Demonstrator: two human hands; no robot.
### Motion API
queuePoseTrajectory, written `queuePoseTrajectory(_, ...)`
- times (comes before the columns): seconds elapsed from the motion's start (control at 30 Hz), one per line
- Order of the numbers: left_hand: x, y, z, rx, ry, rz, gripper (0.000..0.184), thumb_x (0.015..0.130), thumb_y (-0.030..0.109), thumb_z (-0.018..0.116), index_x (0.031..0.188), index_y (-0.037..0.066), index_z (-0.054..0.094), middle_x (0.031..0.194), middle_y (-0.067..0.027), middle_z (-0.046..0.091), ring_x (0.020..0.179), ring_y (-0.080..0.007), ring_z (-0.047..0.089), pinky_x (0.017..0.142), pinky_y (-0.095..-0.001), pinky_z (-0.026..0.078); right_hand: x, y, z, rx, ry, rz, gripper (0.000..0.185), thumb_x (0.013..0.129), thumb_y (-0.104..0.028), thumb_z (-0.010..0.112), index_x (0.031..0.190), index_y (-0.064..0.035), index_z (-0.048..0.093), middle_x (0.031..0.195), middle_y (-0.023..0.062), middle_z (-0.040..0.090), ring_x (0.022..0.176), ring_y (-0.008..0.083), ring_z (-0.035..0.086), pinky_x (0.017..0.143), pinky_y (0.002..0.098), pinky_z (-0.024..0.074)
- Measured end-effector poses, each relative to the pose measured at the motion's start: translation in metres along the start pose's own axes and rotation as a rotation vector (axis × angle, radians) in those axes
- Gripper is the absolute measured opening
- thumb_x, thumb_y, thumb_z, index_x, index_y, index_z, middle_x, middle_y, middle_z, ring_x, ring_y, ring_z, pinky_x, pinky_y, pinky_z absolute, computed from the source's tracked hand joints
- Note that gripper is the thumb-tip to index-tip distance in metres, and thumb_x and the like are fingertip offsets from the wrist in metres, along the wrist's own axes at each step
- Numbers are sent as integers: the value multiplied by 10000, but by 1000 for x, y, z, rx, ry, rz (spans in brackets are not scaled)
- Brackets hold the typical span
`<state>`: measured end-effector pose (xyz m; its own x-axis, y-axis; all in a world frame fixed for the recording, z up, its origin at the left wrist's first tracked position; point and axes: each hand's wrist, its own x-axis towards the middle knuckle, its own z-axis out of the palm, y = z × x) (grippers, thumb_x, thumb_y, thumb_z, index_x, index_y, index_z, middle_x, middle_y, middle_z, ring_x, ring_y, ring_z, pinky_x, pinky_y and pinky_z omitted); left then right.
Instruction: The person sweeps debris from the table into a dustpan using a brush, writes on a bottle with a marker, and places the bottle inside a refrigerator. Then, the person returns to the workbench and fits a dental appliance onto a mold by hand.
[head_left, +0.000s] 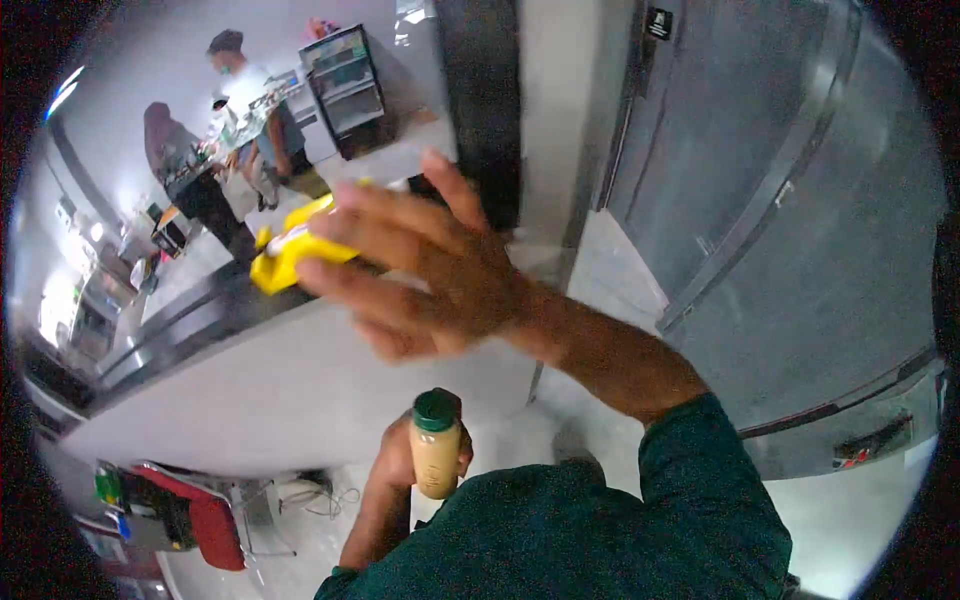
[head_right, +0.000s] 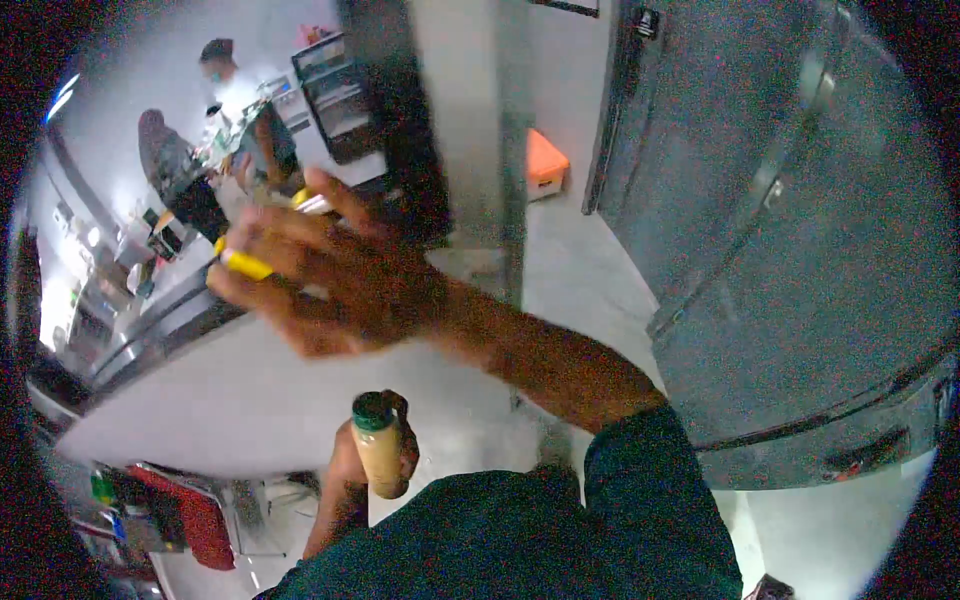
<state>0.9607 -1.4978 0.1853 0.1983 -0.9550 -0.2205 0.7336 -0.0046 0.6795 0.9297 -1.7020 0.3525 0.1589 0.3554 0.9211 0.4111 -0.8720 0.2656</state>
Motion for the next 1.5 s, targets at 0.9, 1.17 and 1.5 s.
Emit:
queuePoseTrajectory(0.9, 634, 1, 110, 477, 465, 377, 540, 1035, 477, 258, 1127, 30, 547, 847, -135, 654, 667, -211, 639, 594, -331, 534, -378, 474, -121, 437, -646, 1236, 491, 805, -495, 725, 985, -42, 670, 836, 110, 661, 763, 242, 657, 716, 346, 520)
queuePoseTrajectory(1.17, 778, 157, 21, 720, 98, 344, 461, 954, 278, 527, 1332, 20, 463, 1226, -148, 568, 1174, -260, 523, 1032, -363, 380, -369, 657, -42, 363, -681, 983, 405, 741, -369, 813, 982, -77, 669, 869, 73, 629, 778, 218, 628, 715, 329, 510)
queuePoseTrajectory(1.5, 899, 371, -124, 1073, 450, 526, 617, 711, 206, 819, 1243, 29, 561, 1202, -131, 609, 1139, -262, 577, 993, -374, 432, -330, 871, 212, 650, -807, 748, 510, 750, -513, 736, 1046, -105, 655, 900, 88, 629, 838, 303, 633, 740, 401, 514)
